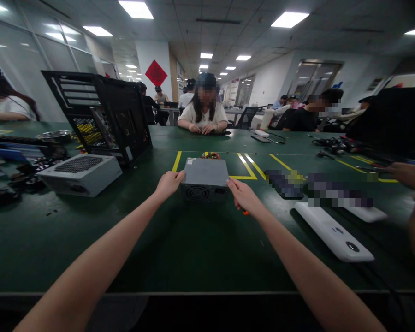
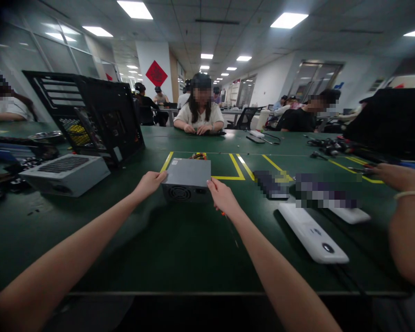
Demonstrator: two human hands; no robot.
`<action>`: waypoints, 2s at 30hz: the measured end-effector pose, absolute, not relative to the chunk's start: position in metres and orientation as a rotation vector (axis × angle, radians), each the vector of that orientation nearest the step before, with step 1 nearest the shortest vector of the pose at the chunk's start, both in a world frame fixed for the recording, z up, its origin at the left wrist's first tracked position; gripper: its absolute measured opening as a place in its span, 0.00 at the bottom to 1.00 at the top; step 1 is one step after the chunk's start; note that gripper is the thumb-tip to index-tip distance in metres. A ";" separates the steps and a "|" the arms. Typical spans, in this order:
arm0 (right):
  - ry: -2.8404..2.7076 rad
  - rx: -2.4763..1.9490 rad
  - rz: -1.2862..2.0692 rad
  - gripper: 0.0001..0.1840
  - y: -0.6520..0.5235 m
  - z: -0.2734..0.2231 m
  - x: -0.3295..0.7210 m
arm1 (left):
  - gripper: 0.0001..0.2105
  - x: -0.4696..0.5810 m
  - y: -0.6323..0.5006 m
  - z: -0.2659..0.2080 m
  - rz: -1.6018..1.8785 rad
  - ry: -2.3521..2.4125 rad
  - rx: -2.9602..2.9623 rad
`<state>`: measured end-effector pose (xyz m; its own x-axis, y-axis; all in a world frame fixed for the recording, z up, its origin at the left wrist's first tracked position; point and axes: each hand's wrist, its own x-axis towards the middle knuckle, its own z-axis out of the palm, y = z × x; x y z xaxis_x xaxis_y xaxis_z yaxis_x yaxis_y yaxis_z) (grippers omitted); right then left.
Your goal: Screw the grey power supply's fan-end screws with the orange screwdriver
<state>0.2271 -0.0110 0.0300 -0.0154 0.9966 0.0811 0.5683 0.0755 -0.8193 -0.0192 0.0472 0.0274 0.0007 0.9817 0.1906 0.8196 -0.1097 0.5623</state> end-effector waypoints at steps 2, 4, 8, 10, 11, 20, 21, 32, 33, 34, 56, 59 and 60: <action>-1.646 -1.576 0.794 0.23 0.004 0.029 0.226 | 0.22 -0.017 0.058 0.028 0.798 1.907 1.969; -1.624 -1.578 0.800 0.24 0.016 0.027 0.225 | 0.22 -0.016 0.065 0.027 0.806 1.940 1.947; -1.590 -1.566 0.809 0.23 0.028 0.020 0.225 | 0.23 -0.015 0.069 0.026 0.811 1.988 1.919; -1.577 -1.553 0.811 0.23 0.030 0.016 0.226 | 0.23 -0.015 0.068 0.025 0.810 2.002 1.916; -1.570 -1.547 0.811 0.23 0.030 0.014 0.226 | 0.24 -0.014 0.068 0.024 0.810 2.007 1.914; -1.458 -1.504 0.859 0.23 0.025 0.008 0.227 | 0.23 -0.018 0.048 0.025 0.958 1.963 1.958; -1.430 -1.502 0.860 0.24 0.026 0.007 0.228 | 0.21 -0.018 0.040 0.025 1.019 1.953 1.977; -1.243 -1.485 0.847 0.15 0.023 -0.003 0.225 | 0.14 0.032 -0.007 0.000 0.399 1.368 2.672; -1.237 -1.478 0.860 0.15 0.021 -0.003 0.225 | 0.14 0.033 -0.004 -0.001 0.405 1.353 2.670; -1.226 -1.467 0.871 0.14 0.021 -0.003 0.225 | 0.14 0.032 -0.002 -0.003 0.434 1.331 2.656; -1.174 -0.791 0.562 0.08 -0.044 0.039 0.189 | 0.10 -0.002 -0.007 -0.008 0.646 1.173 2.525; -1.196 -0.785 0.594 0.07 -0.047 0.037 0.186 | 0.11 0.000 -0.007 -0.011 0.649 1.224 2.554; -1.193 -0.784 0.620 0.07 -0.048 0.037 0.186 | 0.11 0.001 -0.006 -0.012 0.661 1.252 2.552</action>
